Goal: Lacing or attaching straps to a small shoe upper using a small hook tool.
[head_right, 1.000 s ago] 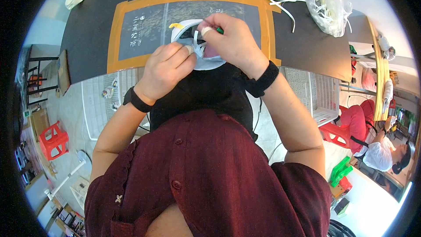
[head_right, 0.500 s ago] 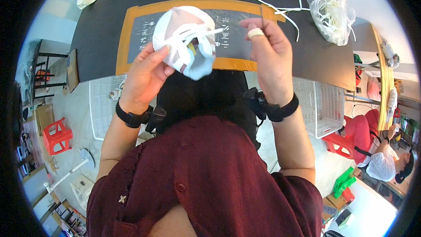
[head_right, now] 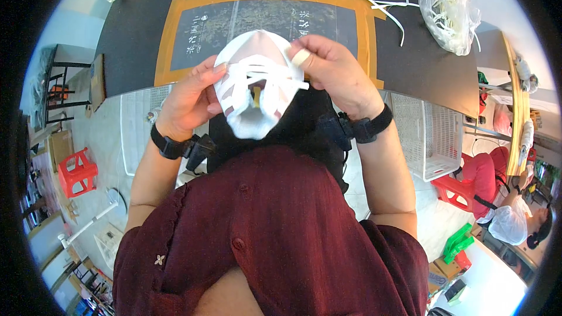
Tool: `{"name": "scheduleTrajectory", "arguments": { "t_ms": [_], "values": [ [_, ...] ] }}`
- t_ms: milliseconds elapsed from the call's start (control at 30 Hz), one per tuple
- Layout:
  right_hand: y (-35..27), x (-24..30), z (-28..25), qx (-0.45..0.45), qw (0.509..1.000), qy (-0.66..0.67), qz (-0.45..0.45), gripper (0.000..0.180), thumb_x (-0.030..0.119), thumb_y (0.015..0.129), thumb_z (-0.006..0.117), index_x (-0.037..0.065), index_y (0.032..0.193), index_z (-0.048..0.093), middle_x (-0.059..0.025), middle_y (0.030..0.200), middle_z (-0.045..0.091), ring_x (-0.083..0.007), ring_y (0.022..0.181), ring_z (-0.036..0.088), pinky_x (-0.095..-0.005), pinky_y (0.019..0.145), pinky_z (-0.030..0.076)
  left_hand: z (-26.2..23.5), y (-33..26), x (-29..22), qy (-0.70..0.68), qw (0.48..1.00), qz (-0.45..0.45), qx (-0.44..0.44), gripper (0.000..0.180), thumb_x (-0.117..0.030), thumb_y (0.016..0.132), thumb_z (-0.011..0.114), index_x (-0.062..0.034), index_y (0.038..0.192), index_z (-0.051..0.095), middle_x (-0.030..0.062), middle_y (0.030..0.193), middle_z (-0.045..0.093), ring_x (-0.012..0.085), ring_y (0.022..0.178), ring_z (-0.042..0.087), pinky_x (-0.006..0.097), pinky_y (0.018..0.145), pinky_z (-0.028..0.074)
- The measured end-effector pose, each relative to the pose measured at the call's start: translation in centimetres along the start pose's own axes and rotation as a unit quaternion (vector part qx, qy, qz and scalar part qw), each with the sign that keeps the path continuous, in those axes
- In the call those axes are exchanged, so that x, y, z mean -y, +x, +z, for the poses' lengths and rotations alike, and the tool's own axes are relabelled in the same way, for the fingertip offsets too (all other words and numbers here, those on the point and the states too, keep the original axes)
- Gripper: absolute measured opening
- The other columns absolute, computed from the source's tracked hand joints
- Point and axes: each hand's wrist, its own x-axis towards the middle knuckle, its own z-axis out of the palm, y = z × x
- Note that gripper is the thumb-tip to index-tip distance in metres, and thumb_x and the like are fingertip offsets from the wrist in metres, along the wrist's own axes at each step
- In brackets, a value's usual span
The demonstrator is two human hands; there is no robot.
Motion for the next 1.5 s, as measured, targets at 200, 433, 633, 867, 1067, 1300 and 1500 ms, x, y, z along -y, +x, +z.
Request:
{"name": "scheduleTrajectory", "arguments": {
  "t_ms": [200, 433, 633, 867, 1067, 1300, 1500],
  "values": [
    [0.1, 0.7, 2.6, 0.058, 0.913, 0.399, -0.062, 0.02, 0.021, 0.098, 0.056, 0.008, 0.112, 0.056, -0.0034, 0.105, 0.064, -0.0142, 0.095, 0.063, -0.0301, 0.085, 0.052, -0.3, -0.1, 0.2, -0.129, 0.972, 0.111, 0.16, 0.06, -0.044, 0.098, 0.046, -0.001, 0.139, 0.039, 0.0171, 0.135, 0.052, 0.0337, 0.12, 0.055, 0.047, 0.095, 0.05],
    [1.7, 2.5, 9.8, -0.115, 0.899, 0.413, -0.094, 0.006, 0.016, 0.1, 0.05, 0.012, 0.103, 0.052, 0.005, 0.082, 0.056, -0.0018, 0.061, 0.045, -0.0196, 0.059, 0.043, 3.9, 0.8, 4.6, 0.212, 0.884, 0.417, -0.02, 0.064, -0.029, 0.084, 0.073, -0.0049, 0.135, 0.042, 0.0095, 0.133, 0.05, 0.0221, 0.127, 0.045, 0.041, 0.111, 0.03],
    [1.1, -0.8, 8.7, -0.131, 0.949, 0.123, -0.258, 0.011, 0.012, 0.095, 0.062, 0.006, 0.098, 0.054, 0.0019, 0.092, 0.059, -0.003, 0.081, 0.051, -0.0207, 0.076, 0.043, 3.5, 1.1, 2.3, -0.065, 0.941, 0.33, 0.037, 0.064, -0.048, 0.092, 0.055, -0.0061, 0.138, 0.041, 0.0116, 0.137, 0.048, 0.0241, 0.129, 0.045, 0.041, 0.108, 0.036],
    [0.7, 1.3, 3.5, 0.0, 0.96, -0.216, -0.179, 0.02, 0.017, 0.088, 0.069, 0.004, 0.091, 0.054, 0.0011, 0.079, 0.049, -0.0077, 0.076, 0.044, -0.0244, 0.068, 0.041, -2.2, -2.0, -0.5, -0.007, 0.992, 0.104, 0.078, 0.06, -0.041, 0.093, 0.056, 0.0004, 0.136, 0.045, 0.0174, 0.124, 0.06, 0.0282, 0.111, 0.061, 0.043, 0.096, 0.048],
    [0.1, 2.7, 5.7, -0.223, 0.89, -0.276, -0.285, 0.016, 0.01, 0.082, 0.07, 0.004, 0.096, 0.064, -0.0068, 0.082, 0.059, -0.0177, 0.073, 0.057, -0.0289, 0.066, 0.046, 0.0, -1.8, -0.3, 0.03, 0.998, 0.049, -0.013, 0.041, -0.01, 0.089, 0.062, -0.0005, 0.127, 0.053, 0.0117, 0.109, 0.067, 0.0217, 0.086, 0.068, 0.036, 0.081, 0.056],
    [-2.2, 1.5, 8.8, -0.129, 0.855, -0.411, -0.289, 0.018, 0.014, 0.078, 0.074, 0.008, 0.093, 0.065, -0.0061, 0.079, 0.058, -0.0197, 0.06, 0.058, -0.0322, 0.054, 0.047, 1.2, -3.2, 2.6, 0.034, 0.993, 0.081, -0.078, 0.036, -0.013, 0.092, 0.063, -0.0039, 0.126, 0.056, 0.004, 0.112, 0.064, 0.0123, 0.097, 0.063, 0.03, 0.08, 0.053],
    [-2.3, 1.0, 8.4, -0.097, 0.875, -0.414, -0.232, 0.017, 0.016, 0.08, 0.073, 0.006, 0.089, 0.061, -0.0075, 0.078, 0.057, -0.0253, 0.066, 0.06, -0.037, 0.057, 0.048, 1.7, -3.8, 2.8, 0.102, 0.986, 0.083, -0.106, 0.032, -0.016, 0.092, 0.065, -0.0036, 0.121, 0.06, 0.0034, 0.108, 0.066, 0.0102, 0.095, 0.062, 0.026, 0.081, 0.051]
  ]
}}
